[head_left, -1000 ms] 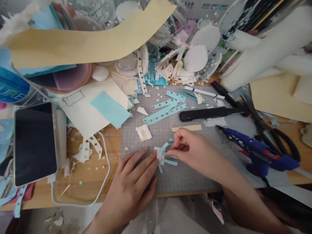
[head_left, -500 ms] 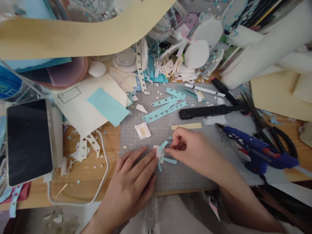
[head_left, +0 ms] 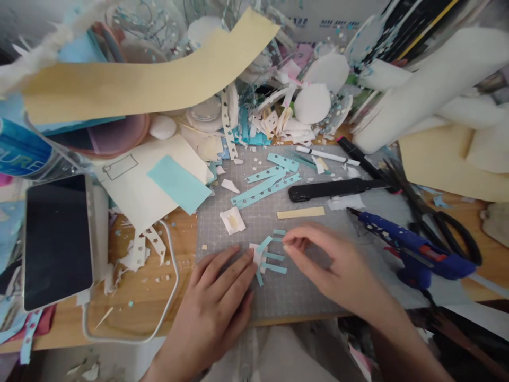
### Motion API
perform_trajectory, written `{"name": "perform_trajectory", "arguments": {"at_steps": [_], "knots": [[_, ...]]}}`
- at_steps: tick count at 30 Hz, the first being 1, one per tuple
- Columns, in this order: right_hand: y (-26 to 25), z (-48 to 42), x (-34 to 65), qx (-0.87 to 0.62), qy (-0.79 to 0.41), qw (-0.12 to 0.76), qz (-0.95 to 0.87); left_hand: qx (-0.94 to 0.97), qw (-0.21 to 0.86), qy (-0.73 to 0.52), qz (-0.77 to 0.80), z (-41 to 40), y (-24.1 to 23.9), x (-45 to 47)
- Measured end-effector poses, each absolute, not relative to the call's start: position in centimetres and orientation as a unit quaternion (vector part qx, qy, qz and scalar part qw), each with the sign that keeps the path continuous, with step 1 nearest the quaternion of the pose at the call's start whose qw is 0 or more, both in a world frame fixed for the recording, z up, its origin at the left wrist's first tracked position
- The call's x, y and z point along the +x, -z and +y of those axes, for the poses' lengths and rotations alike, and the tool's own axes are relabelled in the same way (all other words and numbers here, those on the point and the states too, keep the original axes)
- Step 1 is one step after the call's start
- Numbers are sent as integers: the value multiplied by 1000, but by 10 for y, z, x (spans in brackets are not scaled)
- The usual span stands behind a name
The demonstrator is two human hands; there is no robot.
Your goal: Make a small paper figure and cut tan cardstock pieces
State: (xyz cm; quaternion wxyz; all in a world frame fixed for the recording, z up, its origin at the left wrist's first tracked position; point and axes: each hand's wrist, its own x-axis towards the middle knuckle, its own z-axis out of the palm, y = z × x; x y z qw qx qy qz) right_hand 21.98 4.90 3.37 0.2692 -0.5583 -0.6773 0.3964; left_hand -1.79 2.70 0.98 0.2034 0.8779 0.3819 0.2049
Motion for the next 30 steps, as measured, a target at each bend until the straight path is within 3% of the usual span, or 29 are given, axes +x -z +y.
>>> {"name": "perform_trajectory", "arguments": {"at_steps": [9,24,30], "knots": [[-12,21,219,-445,-172,207,-854,880,194,-203,383,26,-11,-19],[-12,25,216,-456,-187,170,-854,880,195,-194,387,27,-11,-17],[-7,22,222,-460,-194,276,-821,882,197,-195,382,27,-12,-18]]}}
